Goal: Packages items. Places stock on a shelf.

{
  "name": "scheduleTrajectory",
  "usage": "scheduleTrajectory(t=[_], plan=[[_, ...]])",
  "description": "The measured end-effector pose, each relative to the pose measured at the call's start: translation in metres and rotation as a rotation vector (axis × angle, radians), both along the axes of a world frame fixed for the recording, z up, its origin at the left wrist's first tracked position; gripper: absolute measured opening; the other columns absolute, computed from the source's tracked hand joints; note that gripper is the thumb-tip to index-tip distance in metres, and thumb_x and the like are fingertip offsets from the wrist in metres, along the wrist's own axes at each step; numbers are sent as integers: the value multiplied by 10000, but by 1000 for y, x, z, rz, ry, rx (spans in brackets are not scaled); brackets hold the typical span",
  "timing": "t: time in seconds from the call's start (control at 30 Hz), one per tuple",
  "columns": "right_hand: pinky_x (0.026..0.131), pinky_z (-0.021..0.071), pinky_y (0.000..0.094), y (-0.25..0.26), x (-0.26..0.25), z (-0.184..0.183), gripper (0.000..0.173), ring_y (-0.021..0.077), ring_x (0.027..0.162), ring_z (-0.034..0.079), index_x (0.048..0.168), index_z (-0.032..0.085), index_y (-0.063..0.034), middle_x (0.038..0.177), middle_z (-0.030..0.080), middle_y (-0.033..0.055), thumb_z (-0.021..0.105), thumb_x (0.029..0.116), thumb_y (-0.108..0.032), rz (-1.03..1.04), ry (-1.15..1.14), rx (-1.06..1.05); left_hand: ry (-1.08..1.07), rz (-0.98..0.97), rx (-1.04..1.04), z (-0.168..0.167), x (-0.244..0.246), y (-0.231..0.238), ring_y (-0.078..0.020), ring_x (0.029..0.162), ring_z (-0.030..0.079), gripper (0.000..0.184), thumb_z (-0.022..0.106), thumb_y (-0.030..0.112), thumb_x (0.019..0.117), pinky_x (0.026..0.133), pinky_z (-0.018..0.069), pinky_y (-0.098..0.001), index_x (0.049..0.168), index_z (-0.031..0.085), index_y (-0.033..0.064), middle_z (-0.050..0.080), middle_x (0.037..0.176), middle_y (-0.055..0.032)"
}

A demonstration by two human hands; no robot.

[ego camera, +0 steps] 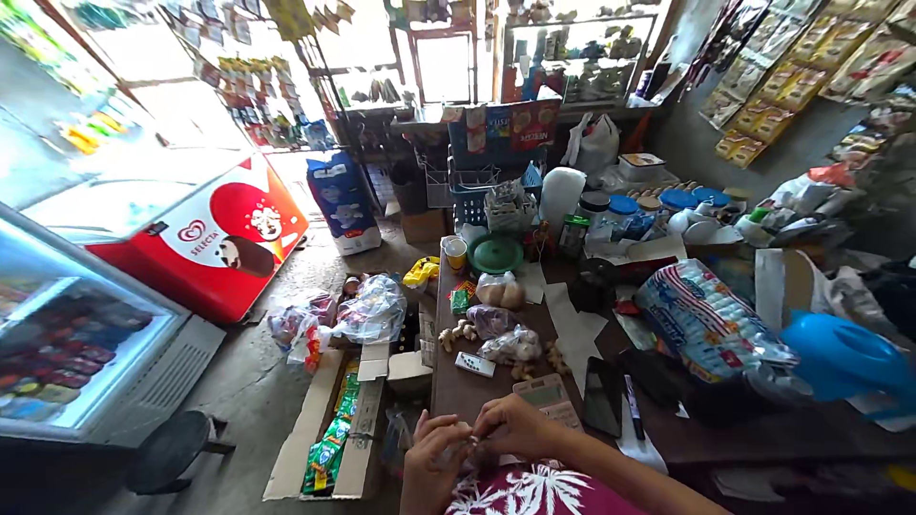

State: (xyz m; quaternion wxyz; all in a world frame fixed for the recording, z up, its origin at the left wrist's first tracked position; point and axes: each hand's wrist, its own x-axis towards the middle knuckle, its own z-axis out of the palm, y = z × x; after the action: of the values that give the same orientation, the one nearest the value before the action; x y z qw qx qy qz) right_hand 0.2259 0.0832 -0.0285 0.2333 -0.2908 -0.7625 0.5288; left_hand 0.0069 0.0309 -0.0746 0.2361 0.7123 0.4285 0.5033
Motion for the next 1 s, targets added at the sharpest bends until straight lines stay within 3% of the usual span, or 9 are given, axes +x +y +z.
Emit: scheduleTrajectory(t=[0.13, 0.27, 0.37, 0.43, 0.6, 0.77, 0.83, 0.9, 1.0], plan=[[915, 571, 343, 1, 1, 9, 172, 205, 968, 720, 1039, 764, 61, 1027, 747, 186, 746, 909, -51, 13, 1, 22, 15, 28, 108, 1, 0, 2, -27, 1106, 650, 116, 735, 313, 922, 1215, 306, -379, 977, 774, 219, 759, 967, 113], [876, 584, 314, -3, 0, 14, 180, 159, 906, 729, 1031, 769, 49, 984, 759, 162, 758, 910, -83, -29, 18, 6, 11, 49, 146, 3, -1, 3, -13, 1050, 655, 76, 743, 297, 911, 1209, 311, -369, 943, 758, 229, 744, 930, 118], [779, 573, 242, -5, -2, 14, 199, 68, 793, 697, 1039, 750, 58, 905, 753, 117, 672, 984, -117, -82, 100, -27, 24, 109, 194, 5, 2, 4, -17, 1049, 653, 79, 727, 306, 917, 1212, 300, -371, 945, 755, 237, 740, 918, 117], [803, 591, 241, -5, -5, 14, 195, 49, 805, 705, 1078, 723, 60, 914, 750, 87, 643, 1005, -102, -107, 153, -109, 39, 135, 225, 8, 3, 6, -26, 1064, 648, 84, 700, 306, 920, 1219, 286, -384, 940, 738, 234, 732, 922, 111], [801, 570, 210, -2, -7, 22, 167, 14, 810, 683, 1088, 732, 40, 920, 750, 60, 697, 956, -55, -88, 103, -197, -3, 24, 229, 6, 2, 10, -16, 1072, 653, 77, 676, 272, 962, 1219, 337, -401, 1006, 724, 230, 708, 979, 95], [804, 589, 294, 1, -4, 23, 139, 167, 839, 712, 1019, 747, 75, 937, 735, 177, 706, 915, -7, 27, 102, 171, -54, -100, 204, 11, 0, 8, -2, 1057, 661, 53, 687, 248, 971, 1177, 423, -363, 994, 713, 207, 697, 1041, 82], [738, 598, 354, 0, -5, 25, 114, 228, 794, 699, 970, 739, 39, 905, 703, 174, 735, 890, -42, 30, 35, 353, -65, -88, 211, 11, 4, 7, 18, 1097, 589, 43, 692, 262, 961, 1145, 445, -296, 995, 703, 238, 583, 1123, 79], [625, 579, 405, -2, -6, 24, 134, 247, 708, 683, 922, 717, 6, 857, 683, 152, 762, 848, -97, 20, -24, 499, -67, -90, 203, 13, 8, 5, 19, 1136, 563, 42, 676, 261, 973, 1117, 460, -262, 1001, 690, 234, 548, 1166, 60], [502, 521, 375, -2, -10, 16, 157, 226, 605, 632, 879, 677, -7, 798, 636, 130, 756, 831, -133, -4, -27, 637, -67, -120, 168, 16, 12, 3, 1, 1144, 573, 66, 630, 254, 1011, 1082, 490, -253, 1026, 668, 203, 544, 1172, 25]])
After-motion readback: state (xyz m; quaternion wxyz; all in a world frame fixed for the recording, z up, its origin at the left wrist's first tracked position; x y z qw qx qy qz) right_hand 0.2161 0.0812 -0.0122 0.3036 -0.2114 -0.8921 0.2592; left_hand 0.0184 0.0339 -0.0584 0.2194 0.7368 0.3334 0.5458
